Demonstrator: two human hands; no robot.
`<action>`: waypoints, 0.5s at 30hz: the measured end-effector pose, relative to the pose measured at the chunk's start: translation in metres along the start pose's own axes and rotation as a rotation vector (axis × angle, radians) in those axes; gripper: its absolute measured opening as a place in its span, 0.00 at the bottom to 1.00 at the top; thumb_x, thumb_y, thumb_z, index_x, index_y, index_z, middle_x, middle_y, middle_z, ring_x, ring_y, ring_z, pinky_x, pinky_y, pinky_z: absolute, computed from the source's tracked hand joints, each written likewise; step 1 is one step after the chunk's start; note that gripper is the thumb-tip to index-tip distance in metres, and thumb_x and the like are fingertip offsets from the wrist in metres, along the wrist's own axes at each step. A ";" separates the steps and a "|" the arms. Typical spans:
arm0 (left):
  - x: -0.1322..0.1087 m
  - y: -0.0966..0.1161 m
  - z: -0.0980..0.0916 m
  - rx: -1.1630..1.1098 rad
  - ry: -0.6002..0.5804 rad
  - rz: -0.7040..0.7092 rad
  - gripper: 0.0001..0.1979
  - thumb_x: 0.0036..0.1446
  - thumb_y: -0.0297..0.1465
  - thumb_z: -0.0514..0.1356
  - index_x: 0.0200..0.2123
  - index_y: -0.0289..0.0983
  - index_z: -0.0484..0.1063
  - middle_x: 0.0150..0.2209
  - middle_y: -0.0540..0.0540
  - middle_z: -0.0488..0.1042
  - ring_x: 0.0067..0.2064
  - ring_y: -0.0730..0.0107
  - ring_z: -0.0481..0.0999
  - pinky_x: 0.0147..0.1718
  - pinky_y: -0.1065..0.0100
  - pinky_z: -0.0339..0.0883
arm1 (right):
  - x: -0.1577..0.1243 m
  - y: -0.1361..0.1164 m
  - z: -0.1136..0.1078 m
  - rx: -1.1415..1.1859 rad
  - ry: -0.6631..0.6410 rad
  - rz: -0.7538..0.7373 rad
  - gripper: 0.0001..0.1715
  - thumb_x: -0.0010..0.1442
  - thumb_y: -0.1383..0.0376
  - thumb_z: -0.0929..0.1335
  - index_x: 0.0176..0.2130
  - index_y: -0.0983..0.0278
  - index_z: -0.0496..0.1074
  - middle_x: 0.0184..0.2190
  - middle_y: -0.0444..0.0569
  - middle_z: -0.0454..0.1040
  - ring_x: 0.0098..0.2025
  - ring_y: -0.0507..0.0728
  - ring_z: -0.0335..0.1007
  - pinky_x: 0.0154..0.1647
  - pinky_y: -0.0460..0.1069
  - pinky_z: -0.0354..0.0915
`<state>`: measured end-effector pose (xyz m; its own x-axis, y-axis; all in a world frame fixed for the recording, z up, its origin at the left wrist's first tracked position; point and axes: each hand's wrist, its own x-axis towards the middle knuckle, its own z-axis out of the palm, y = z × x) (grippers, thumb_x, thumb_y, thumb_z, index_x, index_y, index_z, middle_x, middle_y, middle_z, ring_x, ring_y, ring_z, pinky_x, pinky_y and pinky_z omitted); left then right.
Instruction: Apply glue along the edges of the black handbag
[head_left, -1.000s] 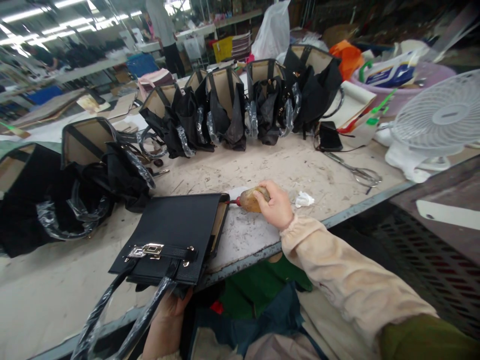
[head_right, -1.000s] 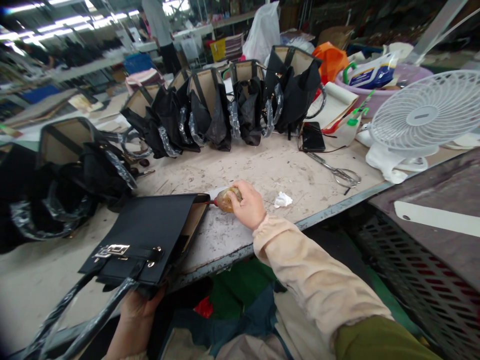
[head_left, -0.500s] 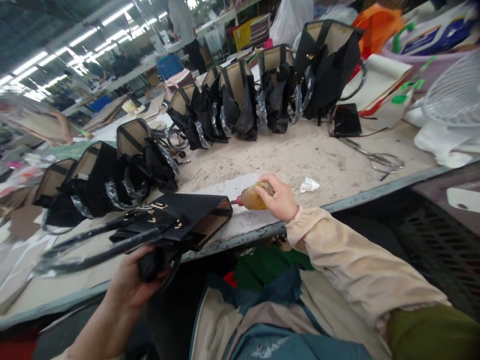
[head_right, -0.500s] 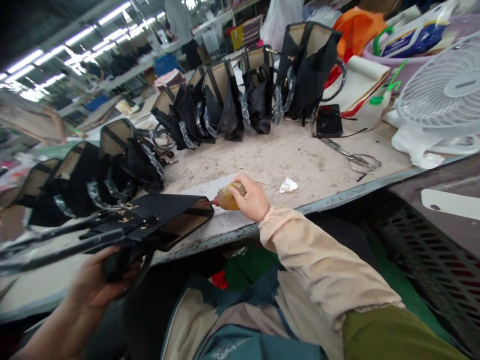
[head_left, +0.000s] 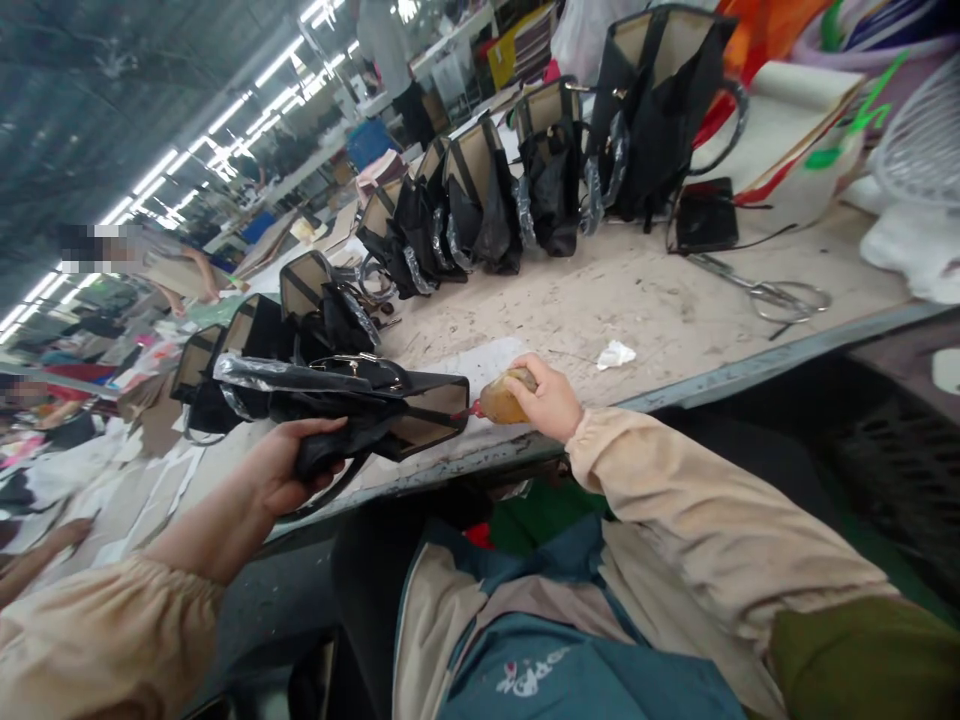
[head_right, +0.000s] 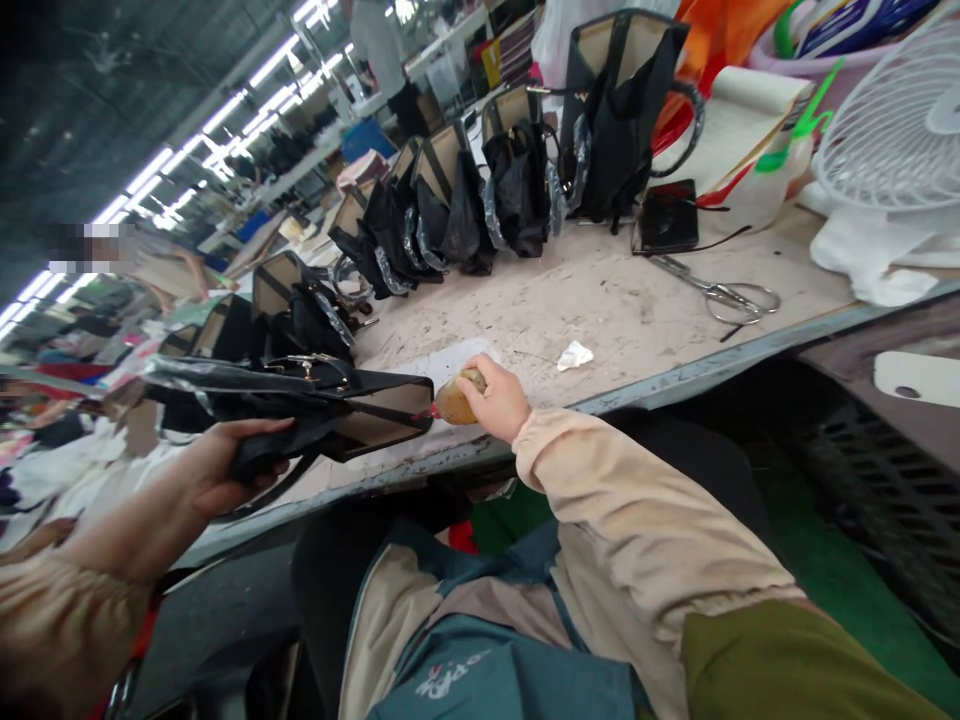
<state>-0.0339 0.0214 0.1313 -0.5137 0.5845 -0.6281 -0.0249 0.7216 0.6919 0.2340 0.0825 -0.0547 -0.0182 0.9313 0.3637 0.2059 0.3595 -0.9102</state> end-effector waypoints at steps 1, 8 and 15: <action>0.000 0.004 0.002 0.025 0.000 0.007 0.09 0.45 0.26 0.64 0.30 0.32 0.68 0.19 0.47 0.72 0.14 0.70 0.68 0.07 0.76 0.53 | 0.001 0.001 -0.001 0.006 0.018 0.004 0.08 0.57 0.60 0.65 0.37 0.60 0.67 0.31 0.44 0.72 0.34 0.55 0.68 0.41 0.49 0.63; 0.004 0.026 0.016 0.162 0.007 0.048 0.10 0.45 0.27 0.64 0.30 0.32 0.67 0.19 0.46 0.72 0.15 0.71 0.67 0.07 0.76 0.53 | 0.000 0.005 -0.006 -0.050 0.018 -0.049 0.07 0.58 0.61 0.64 0.37 0.61 0.67 0.32 0.46 0.72 0.36 0.56 0.68 0.41 0.51 0.62; 0.018 0.036 0.020 0.188 -0.050 0.060 0.08 0.46 0.26 0.63 0.31 0.32 0.68 0.19 0.46 0.72 0.15 0.70 0.67 0.07 0.76 0.53 | -0.004 0.006 0.002 -0.031 0.015 -0.030 0.06 0.59 0.62 0.64 0.37 0.61 0.66 0.33 0.46 0.71 0.36 0.56 0.68 0.42 0.50 0.62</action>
<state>-0.0271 0.0652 0.1384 -0.4659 0.6432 -0.6077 0.1674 0.7384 0.6532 0.2337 0.0805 -0.0620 -0.0105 0.9190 0.3942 0.2357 0.3853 -0.8922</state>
